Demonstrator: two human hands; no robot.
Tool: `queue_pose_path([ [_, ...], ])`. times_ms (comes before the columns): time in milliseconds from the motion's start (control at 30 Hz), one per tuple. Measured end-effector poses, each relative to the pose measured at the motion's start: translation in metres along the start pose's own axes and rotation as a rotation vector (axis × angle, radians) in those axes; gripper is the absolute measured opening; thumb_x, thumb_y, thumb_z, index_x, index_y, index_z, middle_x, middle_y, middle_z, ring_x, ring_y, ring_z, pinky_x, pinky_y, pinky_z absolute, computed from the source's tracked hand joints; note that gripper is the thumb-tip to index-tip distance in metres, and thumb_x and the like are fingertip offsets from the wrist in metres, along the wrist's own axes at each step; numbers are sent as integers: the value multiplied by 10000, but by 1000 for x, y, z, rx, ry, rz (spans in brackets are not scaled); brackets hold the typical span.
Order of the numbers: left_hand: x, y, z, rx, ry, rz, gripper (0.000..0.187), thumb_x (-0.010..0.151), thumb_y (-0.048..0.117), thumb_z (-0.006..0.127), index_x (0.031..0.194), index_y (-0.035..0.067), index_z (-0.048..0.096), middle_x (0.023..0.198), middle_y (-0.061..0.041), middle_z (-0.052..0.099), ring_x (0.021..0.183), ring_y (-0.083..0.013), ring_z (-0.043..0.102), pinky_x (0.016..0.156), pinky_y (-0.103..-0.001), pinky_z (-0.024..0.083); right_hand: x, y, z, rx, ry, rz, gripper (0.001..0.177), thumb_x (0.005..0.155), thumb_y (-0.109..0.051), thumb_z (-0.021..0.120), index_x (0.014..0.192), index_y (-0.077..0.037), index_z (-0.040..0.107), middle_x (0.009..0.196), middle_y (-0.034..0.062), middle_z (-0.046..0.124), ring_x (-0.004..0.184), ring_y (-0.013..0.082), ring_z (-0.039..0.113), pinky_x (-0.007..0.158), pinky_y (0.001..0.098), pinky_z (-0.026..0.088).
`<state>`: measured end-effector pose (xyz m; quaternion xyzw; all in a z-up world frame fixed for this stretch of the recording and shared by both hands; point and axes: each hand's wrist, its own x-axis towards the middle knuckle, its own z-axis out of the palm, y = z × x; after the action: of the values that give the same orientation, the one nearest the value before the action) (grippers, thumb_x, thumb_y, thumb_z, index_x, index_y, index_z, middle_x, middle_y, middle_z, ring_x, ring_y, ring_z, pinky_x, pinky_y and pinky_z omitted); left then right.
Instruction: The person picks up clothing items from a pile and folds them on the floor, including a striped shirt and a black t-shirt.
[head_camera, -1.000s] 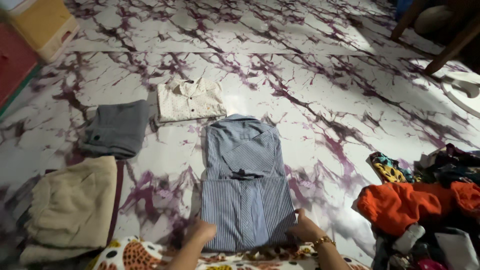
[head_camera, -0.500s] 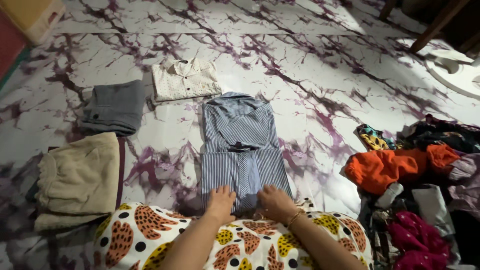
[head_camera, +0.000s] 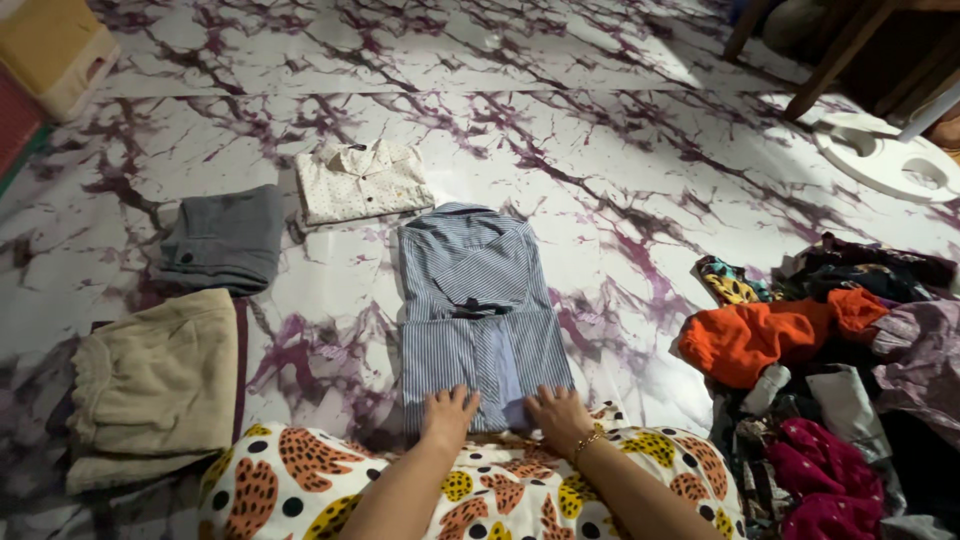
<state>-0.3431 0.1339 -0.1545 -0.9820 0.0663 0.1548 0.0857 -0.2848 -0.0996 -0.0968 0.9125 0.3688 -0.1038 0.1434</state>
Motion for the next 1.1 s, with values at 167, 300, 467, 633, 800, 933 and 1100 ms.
queue_pose_path([
  [167,32,-14,38,-81,-51,-154,363,1076,204,468,1431,185,541,1252,-124,696,1129,-321,674,1024,-623,394,0,6,-13,-16,-70,154,588,895,-293,696,1415,-147,466,1343,117,513,1201,322,565,919,513,498],
  [300,28,-23,32,-63,-153,-36,292,1026,197,525,1216,173,746,1178,-74,731,1108,-270,707,1040,-638,386,-11,2,-43,211,-194,153,723,882,-546,701,1416,-129,449,1381,145,467,1277,332,514,1024,561,436],
  [467,-16,-40,-24,-155,-305,82,460,870,442,746,1215,143,697,1204,-136,691,1158,-323,651,1045,-653,377,-16,-4,-58,328,-232,-12,604,846,-376,667,1393,-169,515,1390,115,499,1303,333,508,1060,517,453],
  [633,6,-57,-72,-575,-97,-125,513,953,550,603,1063,68,740,1120,-199,718,1071,-378,694,924,-516,552,-3,-3,-64,528,-83,87,401,981,-386,578,1330,-189,593,1370,86,568,1298,300,552,1091,523,416],
  [800,93,-69,-73,-915,312,-454,349,925,398,627,995,81,755,1047,-198,754,1016,-399,712,898,-504,565,26,-6,-70,520,47,102,559,899,-369,660,1410,-212,497,1444,106,467,1340,329,466,1065,527,415],
  [933,183,-83,-47,-1085,366,-684,344,896,353,662,1141,112,682,1103,-172,746,1066,-387,703,915,-499,558,38,-13,-70,519,35,56,702,861,-388,713,1485,-233,430,1538,130,371,1382,364,373,1064,570,365],
  [1100,240,-91,-16,-1205,279,-903,662,727,322,876,1257,69,569,1288,-206,666,1183,-382,649,980,-462,522,42,-11,-69,559,126,45,634,867,-395,709,1431,-231,471,1493,126,410,1363,359,389,1059,553,355],
])
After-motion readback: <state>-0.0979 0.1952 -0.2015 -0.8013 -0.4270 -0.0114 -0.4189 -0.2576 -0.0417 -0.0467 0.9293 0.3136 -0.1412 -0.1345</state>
